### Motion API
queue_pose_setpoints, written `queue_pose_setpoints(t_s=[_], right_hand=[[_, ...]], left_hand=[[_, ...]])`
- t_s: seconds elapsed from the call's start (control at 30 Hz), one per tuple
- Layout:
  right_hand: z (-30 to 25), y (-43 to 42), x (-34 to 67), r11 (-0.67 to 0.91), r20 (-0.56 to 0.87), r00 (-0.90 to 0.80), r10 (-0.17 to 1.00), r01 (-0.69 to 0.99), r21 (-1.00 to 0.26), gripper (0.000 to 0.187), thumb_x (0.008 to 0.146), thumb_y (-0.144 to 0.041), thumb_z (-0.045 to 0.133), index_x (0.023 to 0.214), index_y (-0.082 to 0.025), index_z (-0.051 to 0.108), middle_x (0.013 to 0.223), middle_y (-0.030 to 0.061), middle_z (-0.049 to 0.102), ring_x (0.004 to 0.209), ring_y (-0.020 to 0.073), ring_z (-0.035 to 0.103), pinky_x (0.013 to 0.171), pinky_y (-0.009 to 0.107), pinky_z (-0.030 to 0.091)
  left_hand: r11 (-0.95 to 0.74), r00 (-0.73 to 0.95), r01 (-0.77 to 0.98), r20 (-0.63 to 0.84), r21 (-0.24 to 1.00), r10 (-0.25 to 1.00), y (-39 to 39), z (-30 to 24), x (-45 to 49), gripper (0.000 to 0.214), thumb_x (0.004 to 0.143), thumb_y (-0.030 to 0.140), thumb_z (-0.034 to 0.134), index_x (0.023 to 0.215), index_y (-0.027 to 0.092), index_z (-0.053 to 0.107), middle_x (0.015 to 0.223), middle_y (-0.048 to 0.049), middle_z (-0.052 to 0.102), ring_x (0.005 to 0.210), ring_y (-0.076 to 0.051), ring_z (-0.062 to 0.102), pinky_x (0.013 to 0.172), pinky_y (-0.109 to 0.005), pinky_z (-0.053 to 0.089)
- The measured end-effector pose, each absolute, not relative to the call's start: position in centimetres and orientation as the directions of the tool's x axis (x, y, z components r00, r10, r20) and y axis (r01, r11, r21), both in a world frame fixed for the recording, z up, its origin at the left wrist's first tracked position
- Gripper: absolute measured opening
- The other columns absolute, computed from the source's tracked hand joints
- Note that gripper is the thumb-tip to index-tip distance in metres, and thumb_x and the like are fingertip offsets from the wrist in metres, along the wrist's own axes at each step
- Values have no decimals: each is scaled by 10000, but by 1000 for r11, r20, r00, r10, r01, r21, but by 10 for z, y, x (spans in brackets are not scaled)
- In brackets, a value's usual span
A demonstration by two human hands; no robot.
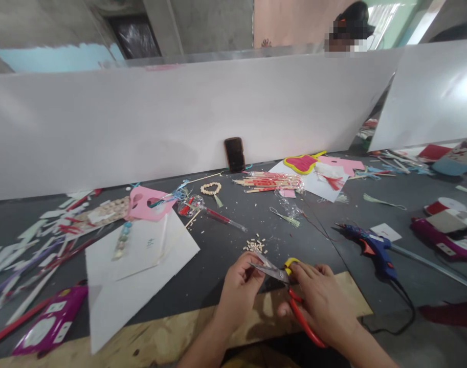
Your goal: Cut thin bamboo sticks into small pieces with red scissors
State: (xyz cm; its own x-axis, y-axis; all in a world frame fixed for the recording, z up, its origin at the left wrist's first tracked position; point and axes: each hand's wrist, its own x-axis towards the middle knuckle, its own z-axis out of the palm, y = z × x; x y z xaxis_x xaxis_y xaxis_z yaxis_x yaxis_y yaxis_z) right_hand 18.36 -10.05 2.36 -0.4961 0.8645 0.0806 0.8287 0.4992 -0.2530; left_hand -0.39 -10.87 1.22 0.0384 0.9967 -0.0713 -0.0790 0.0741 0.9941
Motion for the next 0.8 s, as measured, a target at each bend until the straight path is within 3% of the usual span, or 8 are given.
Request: queue_pose_setpoints(t_s=[0.2,0.4,0.53,0.67,0.8], right_hand=[[20,-102,184,504,81,-500,862,832,-230,319,700,-261,554,1006,-173,528,989,116,656,864,260,589,749,370,295],[14,-102,183,508,119,-493,862,838,-200,361,711,-299,569,1041,-161,521,1049,128,641,926,279,571,769,377,293],[14,-103,182,504,170,-479,861,849,-159,312,753,-333,567,1010,-161,528,951,105,666,819,252,585,737,366,276],[16,-101,181,529,202,-499,843,838,-137,198,818,-340,512,926,-175,536,847,80,680,704,213,587,700,355,249],[19,-98,181,544,211,-512,833,826,-144,214,851,-391,474,871,-185,529,763,60,675,648,196,578,669,341,233]], left_hand=[[-81,31,36,80,996,996,-106,16,-6,143,822,253,537,711,164,557,771,-31,547,722,-148,514,671,-247,408],[-65,58,127,58,990,997,-108,22,-3,103,773,113,515,708,164,576,794,-40,588,756,-160,547,695,-254,419],[-52,39,146,47,988,998,-109,23,-1,123,750,79,505,703,170,574,814,-43,602,769,-165,554,708,-259,421],[-66,31,127,62,990,998,-109,21,-1,99,799,151,504,739,170,580,827,-47,601,780,-168,558,715,-257,426],[-17,-2,111,18,994,1000,-111,19,1,91,805,183,507,736,170,566,801,-34,594,746,-161,557,686,-247,427]])
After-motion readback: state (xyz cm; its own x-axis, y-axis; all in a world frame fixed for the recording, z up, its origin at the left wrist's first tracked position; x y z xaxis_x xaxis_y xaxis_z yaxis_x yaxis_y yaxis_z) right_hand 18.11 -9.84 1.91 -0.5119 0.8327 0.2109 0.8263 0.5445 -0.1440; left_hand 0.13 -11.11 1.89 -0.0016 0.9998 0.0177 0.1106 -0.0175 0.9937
